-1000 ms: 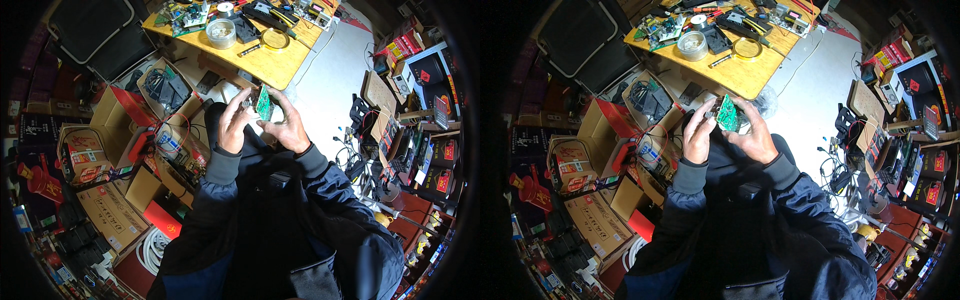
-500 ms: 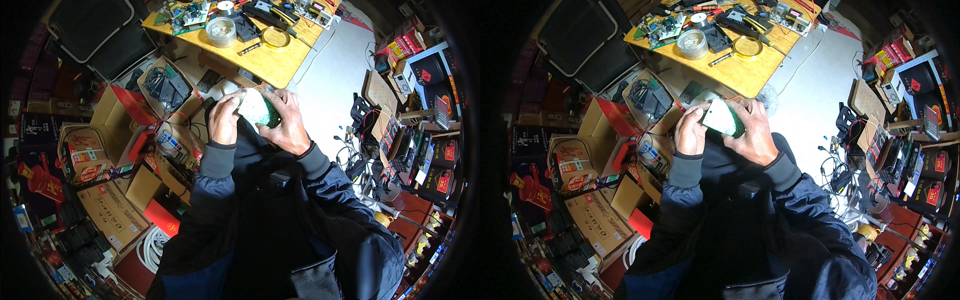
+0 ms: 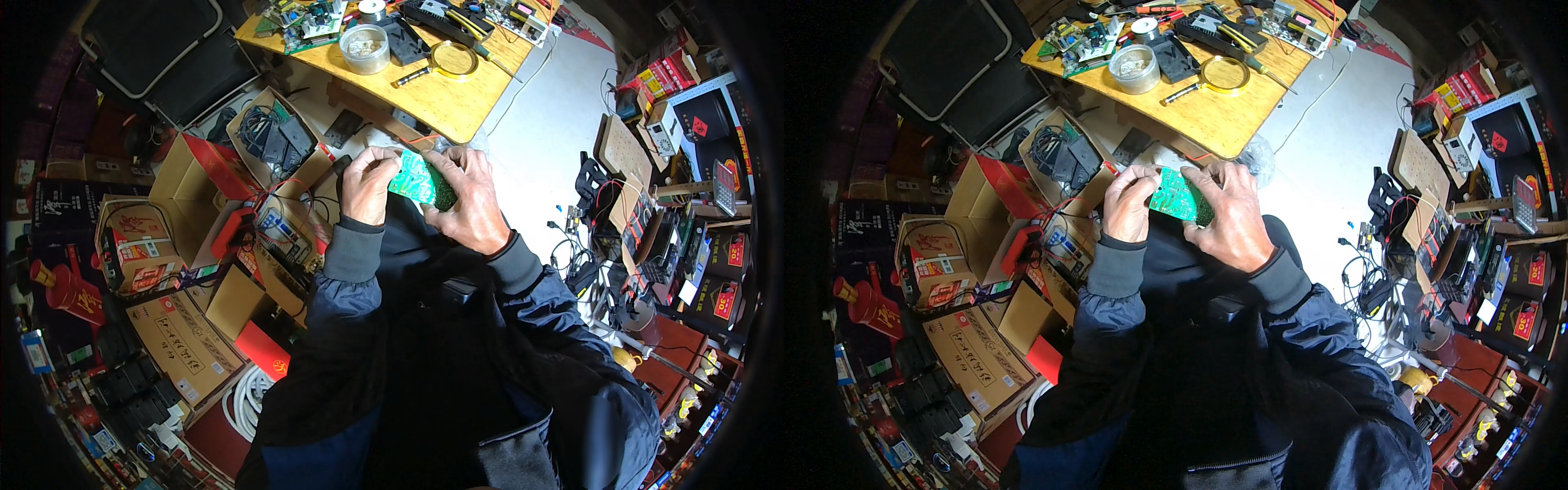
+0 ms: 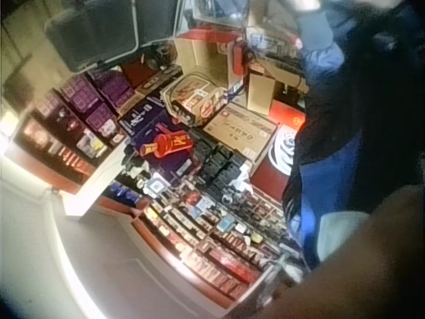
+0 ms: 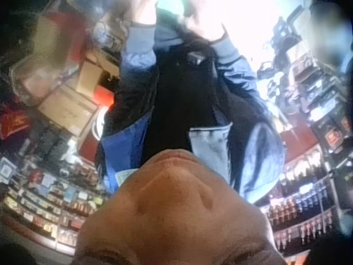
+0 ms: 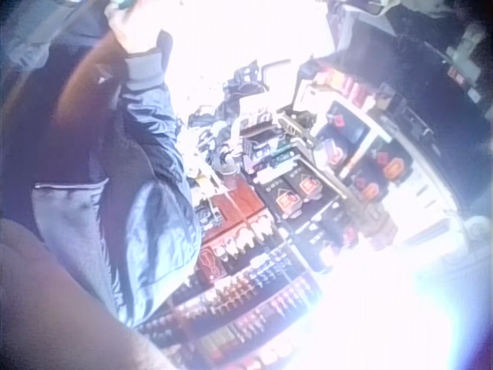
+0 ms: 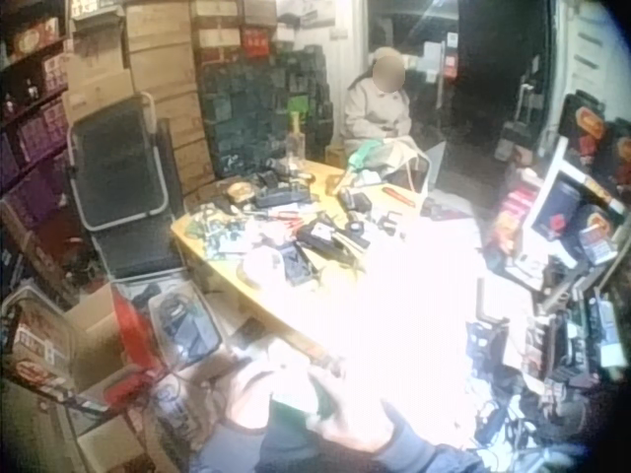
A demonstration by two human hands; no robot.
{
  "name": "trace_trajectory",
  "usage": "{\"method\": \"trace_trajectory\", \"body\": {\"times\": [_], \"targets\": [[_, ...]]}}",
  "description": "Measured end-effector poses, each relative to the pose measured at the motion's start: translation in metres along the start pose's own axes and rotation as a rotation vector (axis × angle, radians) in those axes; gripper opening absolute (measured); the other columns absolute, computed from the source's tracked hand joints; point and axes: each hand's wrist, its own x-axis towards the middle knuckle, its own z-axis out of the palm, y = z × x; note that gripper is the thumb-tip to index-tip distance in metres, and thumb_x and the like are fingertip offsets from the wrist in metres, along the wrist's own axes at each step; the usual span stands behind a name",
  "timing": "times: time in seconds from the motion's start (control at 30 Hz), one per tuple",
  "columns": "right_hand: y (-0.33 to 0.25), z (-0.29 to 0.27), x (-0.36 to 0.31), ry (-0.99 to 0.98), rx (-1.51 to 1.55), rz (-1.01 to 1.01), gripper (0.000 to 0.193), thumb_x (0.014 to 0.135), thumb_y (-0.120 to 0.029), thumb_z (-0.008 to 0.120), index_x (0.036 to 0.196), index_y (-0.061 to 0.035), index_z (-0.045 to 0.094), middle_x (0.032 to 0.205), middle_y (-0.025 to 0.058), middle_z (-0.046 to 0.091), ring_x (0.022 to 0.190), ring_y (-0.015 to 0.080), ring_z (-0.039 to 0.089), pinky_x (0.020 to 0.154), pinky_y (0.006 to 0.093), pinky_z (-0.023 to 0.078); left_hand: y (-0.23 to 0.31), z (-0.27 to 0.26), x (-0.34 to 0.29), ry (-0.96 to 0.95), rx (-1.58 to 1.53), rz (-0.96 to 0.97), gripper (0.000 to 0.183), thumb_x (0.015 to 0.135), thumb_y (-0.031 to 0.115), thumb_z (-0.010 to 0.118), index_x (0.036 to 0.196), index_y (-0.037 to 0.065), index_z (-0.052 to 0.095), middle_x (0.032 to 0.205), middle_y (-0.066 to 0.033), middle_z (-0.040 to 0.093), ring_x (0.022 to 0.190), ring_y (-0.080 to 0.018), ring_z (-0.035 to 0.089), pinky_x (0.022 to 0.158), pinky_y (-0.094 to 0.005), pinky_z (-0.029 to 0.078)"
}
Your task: The person holds a green circuit board, flips it over, and places it on a cluttered workbench. They then use a multimeter to probe various points on the board, reading the display between measurements.
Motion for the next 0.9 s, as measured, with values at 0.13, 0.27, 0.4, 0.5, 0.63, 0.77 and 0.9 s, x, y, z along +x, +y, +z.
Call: {"method": "trace_trajectory", "body": {"times": [0.13, 0.27, 0.4, 0.5, 0.63, 0.77, 0.9], "targets": [[0.0001, 0.0008, 0.0005, 0.002, -0.006, -0.004, 0.072, 0.065, -0.014, 0.083, 0.135, -0.0079, 0.068, 0.120, 0.0180, 0.057, 0.112, 0.0385, 0.053, 0.101, 0.0481, 0.044, 0.0002, 0.0026, -0.0022, 0.025, 0.014, -0.004, 0.009, 0.092, 0.002, 0.068, 0.101, -0.001, 0.070, 0.106, -0.0054, 0.072, 0.097, -0.0118, 0.065, 0.093, -0.0272, 0.051], [0.0000, 0.0005, 0.0002, 0.007, 0.000, -0.002, 0.072, 0.065, -0.013, 0.083, 0.135, -0.0080, 0.068, 0.119, 0.0176, 0.057, 0.111, 0.0382, 0.053, 0.100, 0.0478, 0.044, -0.0016, 0.0024, -0.0016, 0.006, 0.024, 0.032, 0.009, 0.092, 0.002, 0.068, 0.100, 0.000, 0.069, 0.107, -0.0055, 0.072, 0.098, -0.0122, 0.065, 0.094, -0.0282, 0.051], [0.0003, 0.0006, 0.0001, 0.005, 0.013, 0.008, 0.073, 0.064, -0.014, 0.083, 0.135, -0.0078, 0.068, 0.118, 0.0172, 0.057, 0.111, 0.0379, 0.053, 0.100, 0.0472, 0.044, -0.0029, 0.0010, -0.0017, -0.005, 0.004, 0.042, 0.007, 0.091, 0.001, 0.067, 0.098, 0.000, 0.069, 0.107, -0.0059, 0.072, 0.098, -0.0129, 0.065, 0.095, -0.0291, 0.051], [0.0003, 0.0006, 0.0001, 0.002, 0.016, 0.007, 0.073, 0.064, -0.014, 0.083, 0.135, -0.0078, 0.068, 0.118, 0.0172, 0.057, 0.111, 0.0378, 0.053, 0.100, 0.0473, 0.044, -0.0028, 0.0012, -0.0028, 0.002, 0.006, 0.033, 0.007, 0.090, 0.001, 0.067, 0.097, 0.001, 0.069, 0.107, -0.0061, 0.072, 0.099, -0.0130, 0.065, 0.095, -0.0289, 0.051], [0.0002, -0.0002, -0.0004, -0.012, 0.027, 0.023, 0.074, 0.064, -0.014, 0.083, 0.136, -0.0078, 0.068, 0.119, 0.0176, 0.057, 0.112, 0.0380, 0.053, 0.101, 0.0476, 0.044, -0.0020, 0.0010, -0.0028, -0.005, -0.005, 0.030, 0.009, 0.091, 0.001, 0.067, 0.099, 0.000, 0.070, 0.107, -0.0059, 0.072, 0.098, -0.0127, 0.065, 0.095, -0.0283, 0.051], [0.0007, -0.0001, -0.0001, -0.016, 0.041, 0.034, 0.075, 0.065, -0.015, 0.083, 0.137, -0.0077, 0.067, 0.121, 0.0184, 0.057, 0.114, 0.0385, 0.052, 0.102, 0.0479, 0.043, -0.0013, 0.0000, -0.0017, 0.014, -0.017, 0.014, 0.011, 0.091, 0.001, 0.067, 0.101, -0.001, 0.071, 0.104, -0.0050, 0.072, 0.095, -0.0118, 0.065, 0.091, -0.0269, 0.052], [0.0008, 0.0000, -0.0006, -0.013, 0.044, 0.036, 0.075, 0.065, -0.014, 0.083, 0.138, -0.0078, 0.067, 0.122, 0.0189, 0.057, 0.115, 0.0391, 0.052, 0.103, 0.0481, 0.043, 0.0003, 0.0007, -0.0029, 0.017, -0.032, 0.012, 0.011, 0.092, 0.001, 0.067, 0.102, -0.002, 0.071, 0.101, -0.0044, 0.072, 0.092, -0.0111, 0.066, 0.089, -0.0260, 0.053]]}}
